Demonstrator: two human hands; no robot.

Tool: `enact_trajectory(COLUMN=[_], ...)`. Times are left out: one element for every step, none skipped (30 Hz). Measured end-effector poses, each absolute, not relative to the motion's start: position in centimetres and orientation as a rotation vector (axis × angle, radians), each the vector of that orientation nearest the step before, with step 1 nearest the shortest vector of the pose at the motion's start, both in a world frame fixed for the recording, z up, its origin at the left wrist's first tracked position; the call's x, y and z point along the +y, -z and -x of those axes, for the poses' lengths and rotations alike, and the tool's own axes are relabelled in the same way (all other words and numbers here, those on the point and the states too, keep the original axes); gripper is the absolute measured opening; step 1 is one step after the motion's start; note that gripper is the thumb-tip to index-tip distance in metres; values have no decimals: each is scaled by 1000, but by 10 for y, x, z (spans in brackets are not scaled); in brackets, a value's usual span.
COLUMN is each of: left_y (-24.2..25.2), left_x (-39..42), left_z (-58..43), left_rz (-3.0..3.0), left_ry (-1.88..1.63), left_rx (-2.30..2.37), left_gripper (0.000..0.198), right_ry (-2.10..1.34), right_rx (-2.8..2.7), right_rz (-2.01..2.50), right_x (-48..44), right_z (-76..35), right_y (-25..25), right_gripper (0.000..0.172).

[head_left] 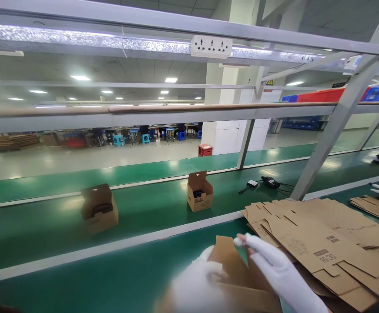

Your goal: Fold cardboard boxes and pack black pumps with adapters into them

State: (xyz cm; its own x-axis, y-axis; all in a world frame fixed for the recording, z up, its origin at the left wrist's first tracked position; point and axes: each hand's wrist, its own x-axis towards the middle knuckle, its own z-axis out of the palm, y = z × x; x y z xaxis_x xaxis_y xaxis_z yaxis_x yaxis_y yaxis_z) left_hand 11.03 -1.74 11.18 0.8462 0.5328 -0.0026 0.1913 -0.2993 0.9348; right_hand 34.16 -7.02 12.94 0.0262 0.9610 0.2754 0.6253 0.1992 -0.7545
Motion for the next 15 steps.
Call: enact_trajectory(left_y=[-112,-113,-113,-113,-114,-115,-116,-118,-119,-121,-122,-123,-124,-125,-126], left_x=[-18,-18,-19,-20,-22,-23,-25,-27,-29,-31,-33,-34,-36,-37,-37], left_z=[-110,-110,-110,-110,-110,-110,-110,-109,-109,-108,-107,-107,-106,-105,-105], left_rz=[-1876,-1874,-1872,-1869,-1865,-1862,-1860,-1858,-1856,-1855,-1852,-1849,-1846,-1844,-1842], left_ry=[-375,-378,-381,-382,-381,-380,-378,-379,-380,-380,-378,-374,-370,-368,-371], left_rx=[560,580,597,605,609,609,609,607,606,608,615,625,636,647,657], left_gripper=[52,48,46,45,45,45,46,46,45,44,42,41,39,38,37], right_ry=[-653,-802,-967,-1119,-1258,-1386,-1520,-1657,-1761,-1822,-1840,-1823,-1797,-1778,-1784], right_rx=[-1510,-1379,-1295,-1251,-1229,-1216,-1206,-1188,-1178,-1183,-1212,-1267,-1331,-1388,-1426], right_rz=[1524,1527,1519,1508,1487,1440,1358,1244,1125,1026,963,949,965,988,1004], right_x=[-68,-66,-65,-64,-65,-66,-68,-71,-73,-75,-77,-77,-77,-76,-74], right_z=[-348,-354,-358,-362,-363,-363,-362,-359,-356,-352,-348,-345,-343,-342,-344], right_y=[-127,-124,-121,-118,-116,-114,-112,-111,-110,-109,-109,-109,-110,-110,-110], right_gripper=[47,53,60,65,68,72,76,78,76,69,62,56,55,57,60])
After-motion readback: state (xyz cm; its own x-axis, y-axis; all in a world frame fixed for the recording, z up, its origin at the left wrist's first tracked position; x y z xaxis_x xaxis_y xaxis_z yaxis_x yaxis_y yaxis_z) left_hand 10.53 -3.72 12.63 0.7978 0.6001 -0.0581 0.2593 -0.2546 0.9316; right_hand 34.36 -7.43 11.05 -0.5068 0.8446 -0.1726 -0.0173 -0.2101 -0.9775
